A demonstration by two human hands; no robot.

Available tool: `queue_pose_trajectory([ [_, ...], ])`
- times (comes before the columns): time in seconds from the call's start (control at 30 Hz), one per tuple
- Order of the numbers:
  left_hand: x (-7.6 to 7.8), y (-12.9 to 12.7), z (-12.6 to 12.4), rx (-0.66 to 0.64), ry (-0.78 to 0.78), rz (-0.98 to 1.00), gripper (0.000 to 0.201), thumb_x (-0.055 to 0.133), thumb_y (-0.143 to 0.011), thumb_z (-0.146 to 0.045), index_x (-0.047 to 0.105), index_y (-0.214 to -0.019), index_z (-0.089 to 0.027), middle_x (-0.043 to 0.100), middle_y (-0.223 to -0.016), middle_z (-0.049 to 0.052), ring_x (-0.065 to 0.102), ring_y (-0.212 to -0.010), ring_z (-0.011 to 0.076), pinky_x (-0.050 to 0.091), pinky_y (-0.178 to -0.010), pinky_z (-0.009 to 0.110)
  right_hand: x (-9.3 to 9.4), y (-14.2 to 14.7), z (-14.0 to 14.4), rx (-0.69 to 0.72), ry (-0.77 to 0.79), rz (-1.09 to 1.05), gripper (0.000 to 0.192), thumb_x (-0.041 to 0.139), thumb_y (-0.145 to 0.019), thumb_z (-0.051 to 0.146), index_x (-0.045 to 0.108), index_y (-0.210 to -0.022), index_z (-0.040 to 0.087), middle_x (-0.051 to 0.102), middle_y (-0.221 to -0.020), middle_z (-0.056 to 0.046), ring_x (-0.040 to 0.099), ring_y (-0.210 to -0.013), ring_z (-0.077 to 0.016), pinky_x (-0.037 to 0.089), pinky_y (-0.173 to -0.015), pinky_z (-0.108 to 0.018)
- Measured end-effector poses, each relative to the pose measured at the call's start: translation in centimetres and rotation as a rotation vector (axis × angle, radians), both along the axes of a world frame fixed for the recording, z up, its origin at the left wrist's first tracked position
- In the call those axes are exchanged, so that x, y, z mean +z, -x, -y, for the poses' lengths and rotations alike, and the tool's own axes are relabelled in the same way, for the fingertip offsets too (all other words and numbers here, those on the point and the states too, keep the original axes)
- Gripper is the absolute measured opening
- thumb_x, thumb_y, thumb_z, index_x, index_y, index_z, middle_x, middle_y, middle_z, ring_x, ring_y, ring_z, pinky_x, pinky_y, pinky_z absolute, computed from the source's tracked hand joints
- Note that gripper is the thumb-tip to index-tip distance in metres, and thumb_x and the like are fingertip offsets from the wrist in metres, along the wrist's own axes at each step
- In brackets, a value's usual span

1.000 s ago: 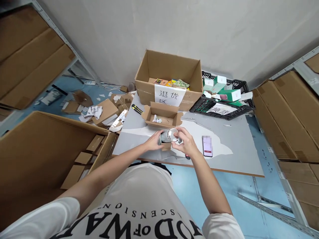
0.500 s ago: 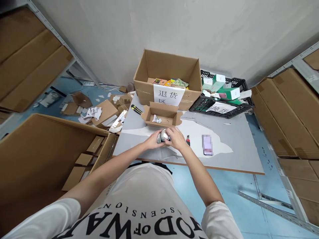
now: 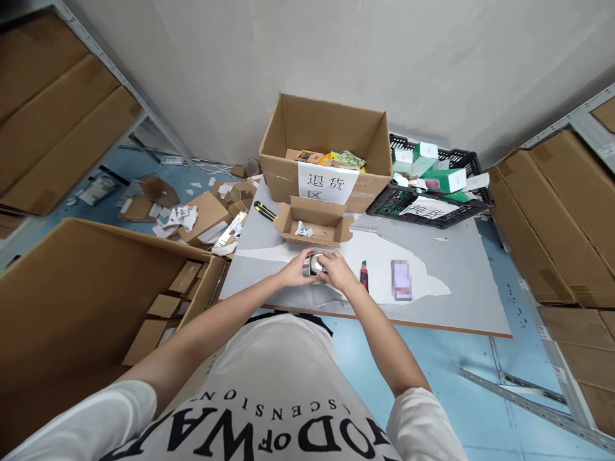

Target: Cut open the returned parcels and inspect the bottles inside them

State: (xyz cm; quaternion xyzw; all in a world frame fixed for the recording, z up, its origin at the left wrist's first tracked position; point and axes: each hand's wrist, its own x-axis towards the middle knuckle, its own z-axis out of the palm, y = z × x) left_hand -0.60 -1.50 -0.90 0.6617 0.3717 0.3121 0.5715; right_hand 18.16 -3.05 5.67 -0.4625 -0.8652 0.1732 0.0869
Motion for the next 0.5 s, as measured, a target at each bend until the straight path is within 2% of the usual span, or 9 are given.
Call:
queue_pose_trajectory([
  [0.23, 0.0, 0.1, -0.2, -0.027, -0.120, -0.078, 0.072, 0.076, -0.059, -0.021, 0.041, -0.122, -0.020, 0.050, -0.126, 0.013, 0.052, -0.114, 0.0267, 0.051, -0.087, 0.041, -2.1, -1.0, 0.7, 0.017, -0.039, -0.020, 0.018, 0.050, -0.088, 0.024, 0.061, -0.101, 0.017, 0.053, -0.129, -0.017, 0.053, -0.106, -0.0269, 0.040, -0.092, -0.044],
  [0.37, 0.3, 0.4, -0.3, -0.106, -0.286, -0.174, 0.053, 0.070, -0.066, -0.022, 0.049, -0.114, -0.019, 0.052, -0.125, 0.013, 0.051, -0.118, 0.0273, 0.046, -0.095, 0.044, -2.8, -1.5, 1.2, 0.032, -0.044, -0.026, 0.028, 0.046, -0.091, 0.028, 0.061, -0.111, 0.016, 0.046, -0.138, -0.019, 0.048, -0.119, -0.0280, 0.039, -0.098, -0.047],
  [0.43, 0.4, 0.9, -0.5, -0.155, -0.368, -0.218, 0.055, 0.069, -0.066, -0.022, 0.049, -0.117, -0.019, 0.047, -0.132, 0.014, 0.043, -0.127, 0.0295, 0.041, -0.101, 0.045, -2.9, -2.0, 1.4, 0.070, -0.023, -0.046, 0.037, 0.051, -0.088, 0.031, 0.057, -0.120, 0.015, 0.039, -0.144, -0.019, 0.043, -0.127, -0.0299, 0.036, -0.102, -0.049],
  [0.5, 0.5, 1.5, -0.6, -0.251, -0.423, -0.264, 0.069, 0.069, -0.063, -0.020, 0.045, -0.128, -0.019, 0.035, -0.144, 0.015, 0.036, -0.133, 0.0313, 0.038, -0.104, 0.044, -3.0, -2.6, 1.5, 0.111, 0.007, -0.069, 0.051, 0.058, -0.081, 0.031, 0.051, -0.129, 0.014, 0.032, -0.148, -0.019, 0.037, -0.132, -0.0320, 0.033, -0.105, -0.052],
])
